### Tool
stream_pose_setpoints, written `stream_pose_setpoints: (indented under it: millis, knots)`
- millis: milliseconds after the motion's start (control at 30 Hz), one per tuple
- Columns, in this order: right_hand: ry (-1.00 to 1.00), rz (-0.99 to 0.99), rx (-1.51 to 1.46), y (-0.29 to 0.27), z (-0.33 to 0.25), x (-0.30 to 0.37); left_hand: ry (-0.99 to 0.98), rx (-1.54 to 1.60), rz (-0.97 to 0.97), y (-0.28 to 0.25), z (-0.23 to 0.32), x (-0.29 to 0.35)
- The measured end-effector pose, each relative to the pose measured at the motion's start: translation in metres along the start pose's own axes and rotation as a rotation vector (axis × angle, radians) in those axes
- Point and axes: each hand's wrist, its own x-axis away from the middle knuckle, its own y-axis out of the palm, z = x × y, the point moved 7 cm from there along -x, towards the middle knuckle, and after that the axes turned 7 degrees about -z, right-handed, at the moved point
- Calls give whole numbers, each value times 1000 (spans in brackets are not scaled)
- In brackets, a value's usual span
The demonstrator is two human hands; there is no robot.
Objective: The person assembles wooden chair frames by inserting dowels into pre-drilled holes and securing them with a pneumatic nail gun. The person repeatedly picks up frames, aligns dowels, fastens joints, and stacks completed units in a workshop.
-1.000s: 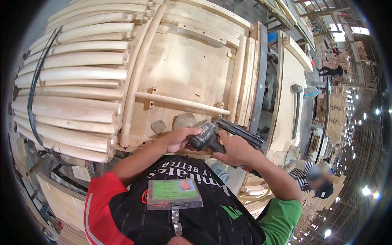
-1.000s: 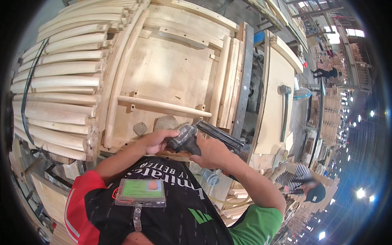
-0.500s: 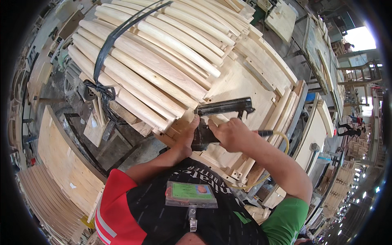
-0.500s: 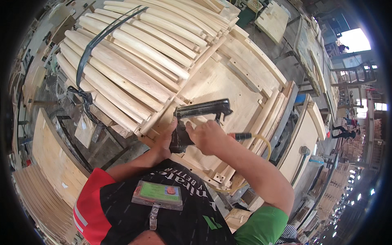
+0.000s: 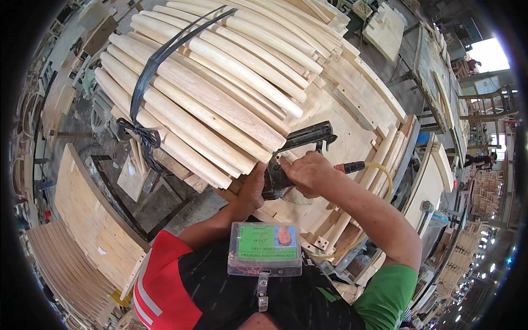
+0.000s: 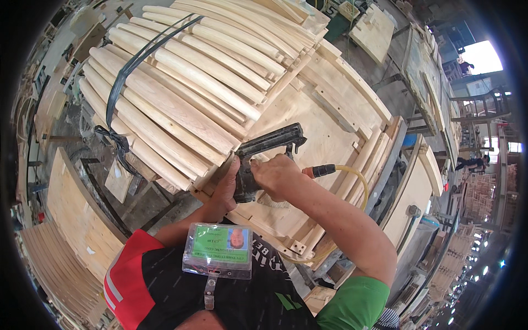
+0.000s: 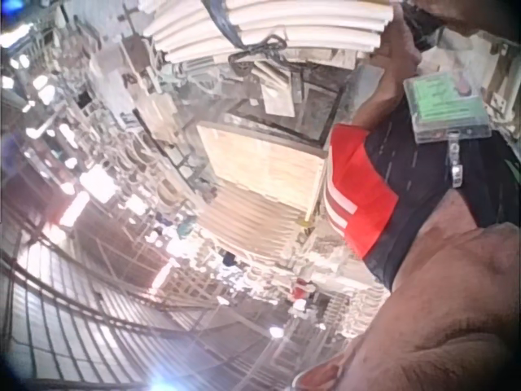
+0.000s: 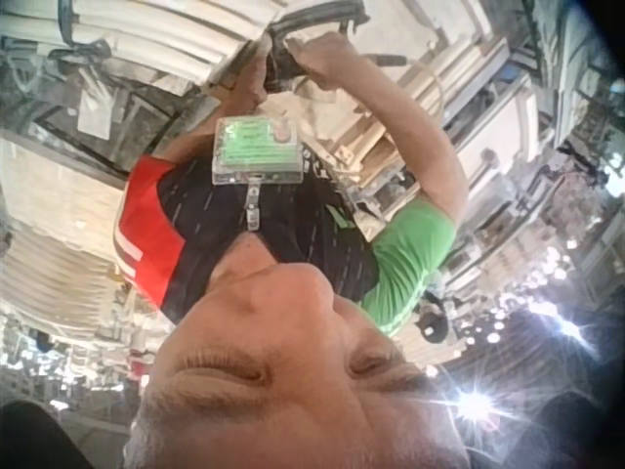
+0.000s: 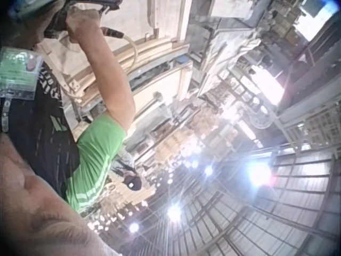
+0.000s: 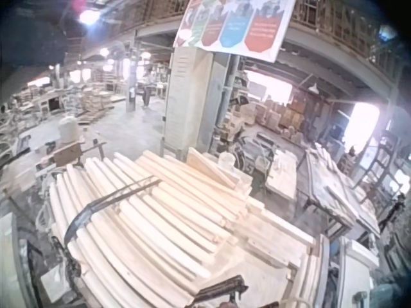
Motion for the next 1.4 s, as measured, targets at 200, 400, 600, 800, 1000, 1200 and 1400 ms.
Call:
stream_pose_setpoints:
  millis: [200, 400, 600, 800, 1000, 1200, 1400]
  knots:
    - [-11, -57, 32, 5, -1, -1, -3, -89, 1, 5, 3, 3]
    - [96, 118, -214, 24, -11, 46, -199, -160, -32, -5, 1, 15]
    - [455, 335, -654, 103, -10, 144, 153, -939, 93, -11, 32, 10]
    - [1062, 693, -909, 213, -4, 262, 573, -1572, 42, 18, 72, 19]
    - [1586, 805, -1046, 301, -10, 347, 558, -1895, -3, 73, 70, 25]
    - [1713, 796, -904, 350, -14, 373, 669, -1986, -77, 69, 76, 25]
    - [1809, 907, -655, 356, -14, 394, 705, -1996, -136, 66, 72, 28]
